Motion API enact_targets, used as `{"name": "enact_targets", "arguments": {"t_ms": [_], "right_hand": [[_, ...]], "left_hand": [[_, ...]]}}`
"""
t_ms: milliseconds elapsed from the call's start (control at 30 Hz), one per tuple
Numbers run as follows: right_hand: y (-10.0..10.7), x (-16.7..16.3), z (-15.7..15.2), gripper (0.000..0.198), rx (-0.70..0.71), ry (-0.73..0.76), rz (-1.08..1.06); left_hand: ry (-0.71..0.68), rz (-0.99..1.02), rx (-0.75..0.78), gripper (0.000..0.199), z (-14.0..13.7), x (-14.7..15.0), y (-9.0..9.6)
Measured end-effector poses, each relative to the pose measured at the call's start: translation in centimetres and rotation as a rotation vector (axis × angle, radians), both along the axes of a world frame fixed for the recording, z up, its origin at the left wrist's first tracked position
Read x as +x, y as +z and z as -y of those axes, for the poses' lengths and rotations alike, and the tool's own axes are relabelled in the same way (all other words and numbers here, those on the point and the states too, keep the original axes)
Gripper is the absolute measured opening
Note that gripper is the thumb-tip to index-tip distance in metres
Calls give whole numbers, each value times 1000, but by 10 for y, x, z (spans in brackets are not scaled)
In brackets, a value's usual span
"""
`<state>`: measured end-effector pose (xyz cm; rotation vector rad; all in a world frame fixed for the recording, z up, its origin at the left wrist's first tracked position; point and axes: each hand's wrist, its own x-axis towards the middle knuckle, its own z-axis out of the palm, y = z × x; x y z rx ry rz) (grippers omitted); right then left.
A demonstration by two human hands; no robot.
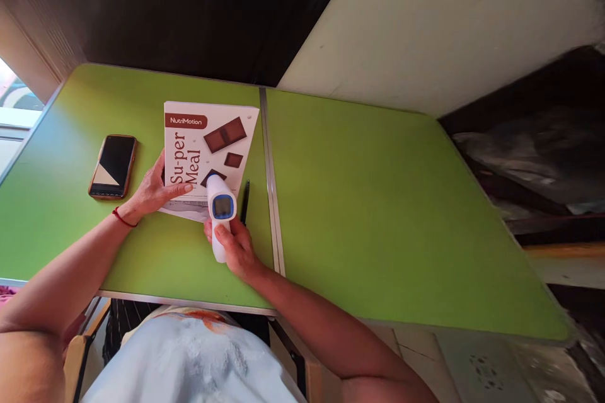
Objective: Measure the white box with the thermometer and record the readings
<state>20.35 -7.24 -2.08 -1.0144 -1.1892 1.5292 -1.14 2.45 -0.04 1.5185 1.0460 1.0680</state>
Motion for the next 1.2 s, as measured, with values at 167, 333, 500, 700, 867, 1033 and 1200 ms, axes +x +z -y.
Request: {"name": "enact_targets", "arguments": {"t_ms": [167,333,500,700,867,1033,1200], "right_hand": [[1,-1,-1,54,15,3,-51],[1,-2,-1,52,1,-10,-81],[1,-2,-1,53,21,-15,-33],[-1,-2,0,55,19,-31,14],[4,-3,-1,58,14,-28,13],[15,-1,-4,60,36,-16,-25],[18,3,-3,62,47,-77,-30]], "left_hand": [[12,-27,-2,71,-1,-2,-3],[6,-24,-4,74,-1,-5,-7],[16,-15,-18,81,-1,-4,-5],[8,-54,15,68,1,0,5],[-13,-31,8,69,2,2,9],[-31,31,-9,80,0,2,6],[1,-27,8,79,-2,-1,5]]}}
